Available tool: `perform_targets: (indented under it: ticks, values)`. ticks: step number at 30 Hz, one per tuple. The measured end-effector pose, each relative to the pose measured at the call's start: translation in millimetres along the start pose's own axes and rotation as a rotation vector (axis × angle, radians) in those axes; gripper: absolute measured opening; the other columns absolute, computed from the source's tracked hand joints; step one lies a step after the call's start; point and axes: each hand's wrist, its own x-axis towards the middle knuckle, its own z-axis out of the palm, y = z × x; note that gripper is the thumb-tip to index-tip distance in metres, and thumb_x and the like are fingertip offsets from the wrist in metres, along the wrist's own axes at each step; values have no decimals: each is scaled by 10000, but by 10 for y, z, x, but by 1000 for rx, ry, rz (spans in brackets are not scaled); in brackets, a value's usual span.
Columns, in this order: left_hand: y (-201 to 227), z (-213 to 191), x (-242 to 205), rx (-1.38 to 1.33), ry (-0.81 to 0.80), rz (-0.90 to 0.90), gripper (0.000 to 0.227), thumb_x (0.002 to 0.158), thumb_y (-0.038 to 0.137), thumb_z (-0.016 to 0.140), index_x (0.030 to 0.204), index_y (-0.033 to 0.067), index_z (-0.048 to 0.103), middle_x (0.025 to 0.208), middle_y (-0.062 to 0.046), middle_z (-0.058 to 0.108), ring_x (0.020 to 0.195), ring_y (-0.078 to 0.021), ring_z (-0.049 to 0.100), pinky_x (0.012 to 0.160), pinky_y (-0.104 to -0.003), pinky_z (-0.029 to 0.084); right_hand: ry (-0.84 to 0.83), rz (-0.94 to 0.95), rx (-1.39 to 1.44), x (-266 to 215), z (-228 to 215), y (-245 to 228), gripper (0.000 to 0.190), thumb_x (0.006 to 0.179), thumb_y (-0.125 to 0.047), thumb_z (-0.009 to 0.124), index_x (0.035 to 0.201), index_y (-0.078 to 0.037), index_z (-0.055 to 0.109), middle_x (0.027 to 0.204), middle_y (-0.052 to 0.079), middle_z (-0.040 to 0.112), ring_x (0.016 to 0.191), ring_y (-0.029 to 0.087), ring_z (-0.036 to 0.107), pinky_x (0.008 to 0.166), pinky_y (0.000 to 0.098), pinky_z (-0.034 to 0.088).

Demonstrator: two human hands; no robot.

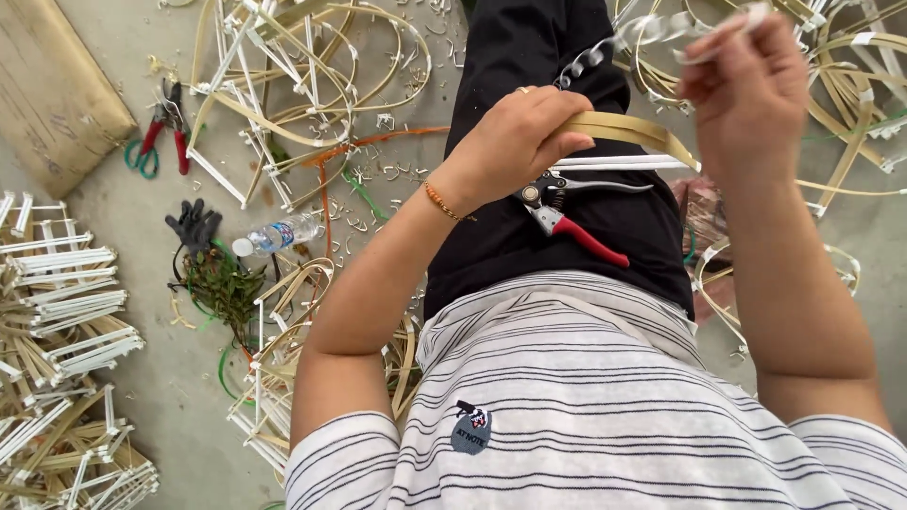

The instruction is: Assembling and securing curved bamboo strips and white plastic components using pliers and string.

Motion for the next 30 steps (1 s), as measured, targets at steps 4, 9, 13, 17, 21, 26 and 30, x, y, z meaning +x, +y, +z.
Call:
perform_targets:
  ticks: [4, 9, 13, 17, 21, 26, 30]
  values:
    - [-20, -42, 62, -222, -142, -198, 284, 1097, 286, 558, 1109, 30, 679, 906, -79, 681, 851, -232, 646, 793, -357, 538, -28, -103, 461, -295, -169, -141, 46, 1293, -63, 524, 1273, -56, 484, 1009, 128, 684, 832, 183, 657, 739, 336, 549]
    - [-41, -112, 171, -298, -301, -477, 280, 1052, 273, 575, 972, 31, 690, 730, -31, 624, 673, -125, 583, 647, -315, 504, -201, -34, 456, -692, -32, 63, 151, 1086, 14, 604, 1195, -31, 510, 1023, 183, 735, 920, 246, 754, 779, 381, 623]
    - [-62, -115, 195, -379, -360, -543, 303, 1044, 269, 588, 866, 37, 667, 689, 22, 629, 636, -66, 596, 603, -277, 508, -338, 27, -13, -824, 364, 87, 120, 1035, 37, 652, 1109, -15, 573, 1101, 202, 744, 964, 242, 751, 815, 350, 622]
    - [-23, -82, 204, -411, -376, -582, 292, 1042, 257, 590, 856, 46, 668, 688, 31, 629, 625, -56, 571, 583, -264, 491, -220, -108, -633, -755, 751, -122, 101, 977, 16, 724, 1022, -18, 641, 1064, 181, 770, 786, 212, 669, 679, 308, 522]
    - [-12, -88, 200, -444, -337, -628, 265, 1036, 236, 603, 864, 49, 676, 685, 39, 612, 614, -37, 545, 558, -241, 469, -142, -620, -1060, -688, 670, -57, 167, 929, -9, 853, 992, -78, 715, 1057, 117, 651, 850, 224, 609, 679, 307, 474]
    - [-19, -43, 168, -564, -285, -594, 205, 1033, 195, 626, 929, 33, 695, 750, 45, 637, 647, -24, 562, 592, -219, 505, -113, -822, -1119, -603, 467, 132, 216, 935, -27, 913, 1024, -120, 739, 1078, 65, 469, 881, 196, 479, 703, 291, 381]
    - [-38, -28, 152, -652, -239, -601, 162, 1020, 170, 635, 1024, 26, 708, 820, 45, 679, 674, -18, 571, 608, -216, 523, -141, -997, -1109, -510, 426, 232, 264, 894, -3, 914, 1016, -161, 741, 1049, 47, 450, 915, 225, 466, 748, 335, 385]
